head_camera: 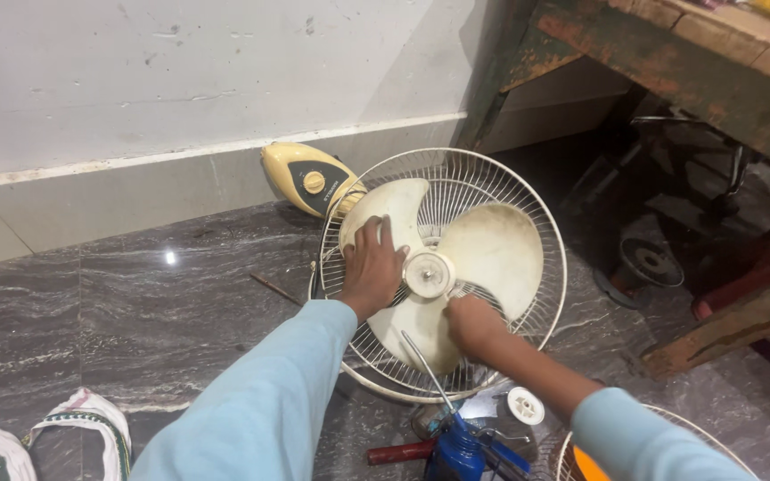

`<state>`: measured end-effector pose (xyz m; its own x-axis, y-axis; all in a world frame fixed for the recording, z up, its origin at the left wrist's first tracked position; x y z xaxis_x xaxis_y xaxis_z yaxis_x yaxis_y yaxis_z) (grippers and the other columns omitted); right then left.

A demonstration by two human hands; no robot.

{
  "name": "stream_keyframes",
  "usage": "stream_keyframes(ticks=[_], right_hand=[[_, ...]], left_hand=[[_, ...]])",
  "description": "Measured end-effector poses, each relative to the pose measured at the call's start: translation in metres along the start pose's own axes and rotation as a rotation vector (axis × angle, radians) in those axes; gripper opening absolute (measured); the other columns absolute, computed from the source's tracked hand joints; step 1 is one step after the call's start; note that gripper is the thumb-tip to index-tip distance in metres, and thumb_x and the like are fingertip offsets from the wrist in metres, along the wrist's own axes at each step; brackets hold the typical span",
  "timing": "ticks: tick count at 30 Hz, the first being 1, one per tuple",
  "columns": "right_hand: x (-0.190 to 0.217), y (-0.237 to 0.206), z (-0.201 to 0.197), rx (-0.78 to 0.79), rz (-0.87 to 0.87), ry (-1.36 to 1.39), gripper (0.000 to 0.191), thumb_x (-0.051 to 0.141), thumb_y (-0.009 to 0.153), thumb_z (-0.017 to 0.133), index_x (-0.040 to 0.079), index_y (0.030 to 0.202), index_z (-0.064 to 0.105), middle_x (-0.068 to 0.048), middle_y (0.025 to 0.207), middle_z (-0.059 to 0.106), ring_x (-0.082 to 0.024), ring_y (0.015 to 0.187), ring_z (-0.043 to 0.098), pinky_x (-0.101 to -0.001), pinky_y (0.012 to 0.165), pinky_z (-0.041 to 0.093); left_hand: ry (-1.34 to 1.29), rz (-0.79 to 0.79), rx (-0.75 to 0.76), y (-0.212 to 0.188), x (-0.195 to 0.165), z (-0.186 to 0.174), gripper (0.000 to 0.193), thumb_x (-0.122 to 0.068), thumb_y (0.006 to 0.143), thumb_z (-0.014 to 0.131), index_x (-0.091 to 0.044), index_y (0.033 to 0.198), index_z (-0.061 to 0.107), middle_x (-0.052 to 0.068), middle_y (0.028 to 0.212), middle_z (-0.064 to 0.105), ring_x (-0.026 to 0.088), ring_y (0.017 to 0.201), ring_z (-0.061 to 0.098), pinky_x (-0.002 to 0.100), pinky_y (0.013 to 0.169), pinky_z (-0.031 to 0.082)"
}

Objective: The person disassembles a table fan, removes the front grille and blades, and uses a hammer and pliers to adjust the central hub. They then reassemble the fan components.

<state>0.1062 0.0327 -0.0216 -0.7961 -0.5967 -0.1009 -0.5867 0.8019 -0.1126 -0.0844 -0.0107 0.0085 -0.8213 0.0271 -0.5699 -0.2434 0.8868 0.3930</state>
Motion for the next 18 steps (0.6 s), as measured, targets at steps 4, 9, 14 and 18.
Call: stream_keyframes(ticks=[4,9,14,18], right_hand=[[0.011,0.000,-0.019,0.166,0.073,-0.015,0.019,0.014,0.092,0.061,0.001,0.095,0.075,-0.022,0.092,0.075,-0.036,0.089,0.076,-0.0442,0.080,0.060],[0.017,-0.008,-0.127,-0.283,0.070,-0.028,0.021,0.018,0.099,0.060,0.005,0.114,0.068,-0.018,0.110,0.071,-0.033,0.101,0.069,-0.0456,0.083,0.057],[0.014,0.000,-0.175,-0.856,-0.180,-0.346,0.057,0.021,0.072,0.070,0.010,0.128,0.061,-0.017,0.137,0.057,-0.037,0.134,0.050,-0.0556,0.105,0.043],[-0.013,0.045,-0.109,-0.213,-0.100,-0.232,0.053,0.032,0.085,0.074,0.014,0.133,0.058,-0.012,0.136,0.057,-0.029,0.133,0.049,-0.0548,0.108,0.041]], left_hand=[[0.091,0.233,-0.017,-0.001,-0.023,-0.002,0.061,-0.028,0.098,0.056,0.002,0.148,0.036,0.025,0.153,0.028,0.043,0.145,0.027,0.066,0.110,0.022],[0.150,0.404,0.069,0.000,-0.033,0.003,0.054,-0.017,0.092,0.058,-0.008,0.145,0.050,0.018,0.153,0.042,0.037,0.147,0.032,0.063,0.115,0.024],[0.255,0.513,0.123,0.007,-0.023,0.003,0.055,-0.011,0.085,0.062,-0.009,0.139,0.057,0.015,0.145,0.052,0.035,0.145,0.035,0.063,0.116,0.022],[0.386,0.498,0.225,0.015,-0.021,0.010,0.047,-0.006,0.082,0.063,-0.005,0.130,0.064,0.016,0.141,0.055,0.034,0.147,0.037,0.061,0.121,0.019]])
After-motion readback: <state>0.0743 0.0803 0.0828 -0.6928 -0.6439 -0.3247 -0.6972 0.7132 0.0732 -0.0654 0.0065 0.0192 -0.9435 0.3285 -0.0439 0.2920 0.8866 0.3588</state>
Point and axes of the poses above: each hand's wrist, its own y-axis towards the middle knuckle, its own z-axis out of the palm, x = y × z, the point moved 4 cm from there along y, towards the middle knuckle
